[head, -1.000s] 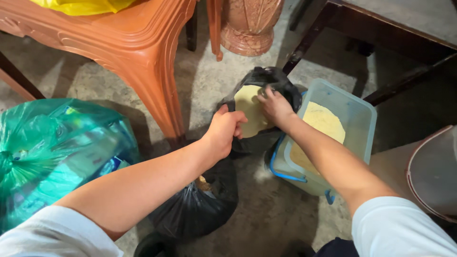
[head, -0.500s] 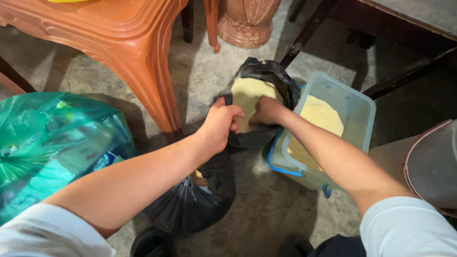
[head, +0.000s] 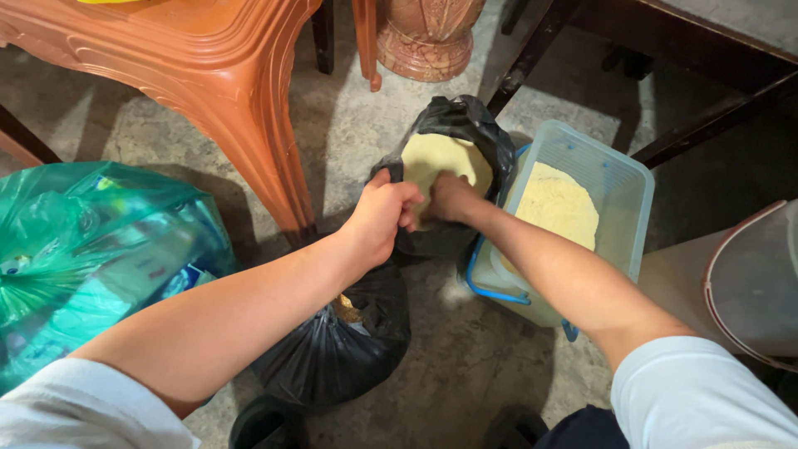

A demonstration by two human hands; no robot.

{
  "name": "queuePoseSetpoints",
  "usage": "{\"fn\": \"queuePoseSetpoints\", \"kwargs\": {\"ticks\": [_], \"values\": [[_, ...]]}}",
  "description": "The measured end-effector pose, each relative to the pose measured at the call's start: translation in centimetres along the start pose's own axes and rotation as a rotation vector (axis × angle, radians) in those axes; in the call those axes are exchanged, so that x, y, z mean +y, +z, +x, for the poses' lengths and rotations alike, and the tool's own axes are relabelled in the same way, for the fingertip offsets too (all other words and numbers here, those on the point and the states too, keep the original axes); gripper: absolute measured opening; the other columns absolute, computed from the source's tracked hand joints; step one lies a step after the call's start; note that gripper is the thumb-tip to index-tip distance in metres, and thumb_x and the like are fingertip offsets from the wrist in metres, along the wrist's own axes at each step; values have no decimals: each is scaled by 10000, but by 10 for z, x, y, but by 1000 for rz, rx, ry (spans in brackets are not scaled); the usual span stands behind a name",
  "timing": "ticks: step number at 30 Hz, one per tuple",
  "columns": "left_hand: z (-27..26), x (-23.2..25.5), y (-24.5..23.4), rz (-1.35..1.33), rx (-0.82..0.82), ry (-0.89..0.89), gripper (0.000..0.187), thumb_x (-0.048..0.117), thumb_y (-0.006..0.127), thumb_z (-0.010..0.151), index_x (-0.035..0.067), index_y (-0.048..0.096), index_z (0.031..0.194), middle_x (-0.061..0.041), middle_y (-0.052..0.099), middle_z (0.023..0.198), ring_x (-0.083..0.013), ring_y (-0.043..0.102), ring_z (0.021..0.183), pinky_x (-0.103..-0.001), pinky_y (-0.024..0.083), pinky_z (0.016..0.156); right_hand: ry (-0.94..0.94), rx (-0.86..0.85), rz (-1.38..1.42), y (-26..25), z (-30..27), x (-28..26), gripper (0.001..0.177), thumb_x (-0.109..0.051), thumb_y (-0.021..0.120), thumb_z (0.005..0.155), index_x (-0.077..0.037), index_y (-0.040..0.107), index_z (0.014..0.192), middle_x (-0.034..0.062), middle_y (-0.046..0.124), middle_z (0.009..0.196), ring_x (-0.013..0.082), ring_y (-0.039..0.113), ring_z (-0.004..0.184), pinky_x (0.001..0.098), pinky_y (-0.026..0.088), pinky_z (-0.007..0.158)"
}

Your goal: The person scoops yellow granular material from a clear plastic container using a small plastic cup and pours it into a black plastic bag held open with the other hand. The person repeats this scooping and pouring action multiple times.

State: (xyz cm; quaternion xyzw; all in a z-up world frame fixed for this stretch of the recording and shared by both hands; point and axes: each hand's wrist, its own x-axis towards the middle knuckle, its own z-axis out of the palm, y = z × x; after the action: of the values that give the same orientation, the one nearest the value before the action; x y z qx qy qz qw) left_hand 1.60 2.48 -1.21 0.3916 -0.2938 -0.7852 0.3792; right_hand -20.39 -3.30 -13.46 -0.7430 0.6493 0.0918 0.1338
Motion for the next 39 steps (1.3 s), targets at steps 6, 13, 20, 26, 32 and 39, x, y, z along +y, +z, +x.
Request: {"fn": "queuePoseSetpoints", "kwargs": {"ticks": [6,13,20,26,32,39], "values": [[2,3,1,2,-12,26,245,7,634,765,71,509,966,-26,466,653,-151,436,503,-362,416,528,40,-87,483,-28,-16,-30,378,-382,814,724,-59,783,918,155,750,931,290,720,853,419,574,763],[0,9,1,-29,-24,23,257,17,624,764,71,526,996,-30,490,671,-142,424,504,-346,412,526,67,-262,1072,-49,-23,-32,294,-332,771,843,-57,764,948,21,722,849,134,646,751,301,509,640],[3,13,0,-32,-15,46,255,-9,613,752,63,535,984,-26,502,681,-146,425,500,-354,410,512,101,-245,1233,-66,-23,6,218,-248,753,810,-111,775,979,-37,711,907,78,622,789,271,510,668],[6,13,-3,-20,-36,50,232,1,618,771,90,521,963,-11,486,683,-143,421,509,-355,419,528,253,-202,1297,-77,-34,28,151,-204,786,830,-110,769,946,-6,688,864,124,624,801,298,509,687],[9,15,2,-37,2,32,233,10,632,765,110,513,939,-8,486,677,-149,439,511,-355,416,535,280,-183,1472,-88,-42,41,136,-225,759,824,-149,754,937,-23,702,869,121,652,848,331,538,751],[11,15,5,-14,-35,79,250,10,643,764,110,495,939,-23,482,680,-154,423,502,-367,407,522,136,-137,1600,-115,-60,63,144,-201,801,904,-102,698,920,-25,606,754,143,646,730,356,594,718]]}}
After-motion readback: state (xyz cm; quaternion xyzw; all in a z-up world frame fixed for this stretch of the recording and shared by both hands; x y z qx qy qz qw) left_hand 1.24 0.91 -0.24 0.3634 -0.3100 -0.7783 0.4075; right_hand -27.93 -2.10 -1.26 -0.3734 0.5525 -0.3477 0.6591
